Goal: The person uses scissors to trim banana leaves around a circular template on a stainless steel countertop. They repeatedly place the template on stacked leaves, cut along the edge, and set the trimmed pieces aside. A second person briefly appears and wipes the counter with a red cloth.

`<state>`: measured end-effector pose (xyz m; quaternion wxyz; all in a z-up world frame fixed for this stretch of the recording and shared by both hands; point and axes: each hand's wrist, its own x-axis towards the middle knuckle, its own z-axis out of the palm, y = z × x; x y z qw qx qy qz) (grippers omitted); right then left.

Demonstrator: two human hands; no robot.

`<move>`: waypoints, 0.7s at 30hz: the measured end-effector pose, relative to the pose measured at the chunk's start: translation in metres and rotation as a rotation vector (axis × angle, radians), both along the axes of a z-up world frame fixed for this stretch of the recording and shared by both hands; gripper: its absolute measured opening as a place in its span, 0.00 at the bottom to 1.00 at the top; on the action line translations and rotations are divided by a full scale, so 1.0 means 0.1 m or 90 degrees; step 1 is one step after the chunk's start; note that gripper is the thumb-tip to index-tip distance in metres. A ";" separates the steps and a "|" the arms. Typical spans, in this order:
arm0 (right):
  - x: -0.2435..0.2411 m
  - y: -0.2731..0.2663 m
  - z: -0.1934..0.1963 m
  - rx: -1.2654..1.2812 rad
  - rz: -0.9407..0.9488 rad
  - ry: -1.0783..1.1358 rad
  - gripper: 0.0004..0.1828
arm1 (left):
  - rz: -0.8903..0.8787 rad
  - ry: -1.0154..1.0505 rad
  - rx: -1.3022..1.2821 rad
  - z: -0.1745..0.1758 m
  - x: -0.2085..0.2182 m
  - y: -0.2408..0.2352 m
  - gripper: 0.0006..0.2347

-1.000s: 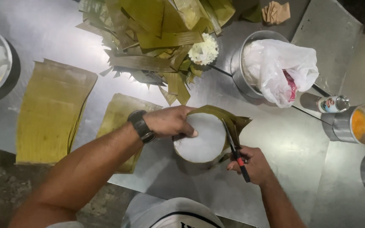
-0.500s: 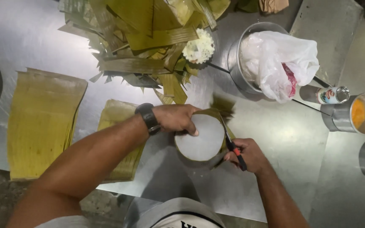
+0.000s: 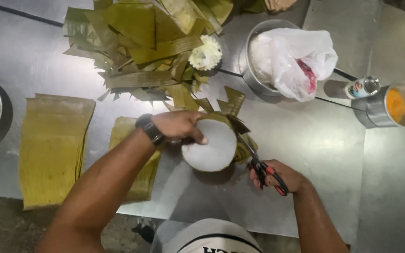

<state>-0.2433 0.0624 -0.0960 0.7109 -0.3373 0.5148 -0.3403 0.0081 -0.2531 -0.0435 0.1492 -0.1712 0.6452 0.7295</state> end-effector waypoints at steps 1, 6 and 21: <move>0.02 0.08 -0.01 -0.017 -0.008 0.004 0.29 | -0.001 0.037 -0.025 0.02 0.01 0.06 0.23; 0.08 0.10 -0.11 -0.059 -0.003 0.043 0.25 | 0.006 -0.068 -0.117 0.15 0.01 0.50 0.19; -0.34 0.41 -0.23 -0.208 0.004 -0.048 0.21 | 0.000 -0.048 -0.272 0.38 -0.23 1.23 0.22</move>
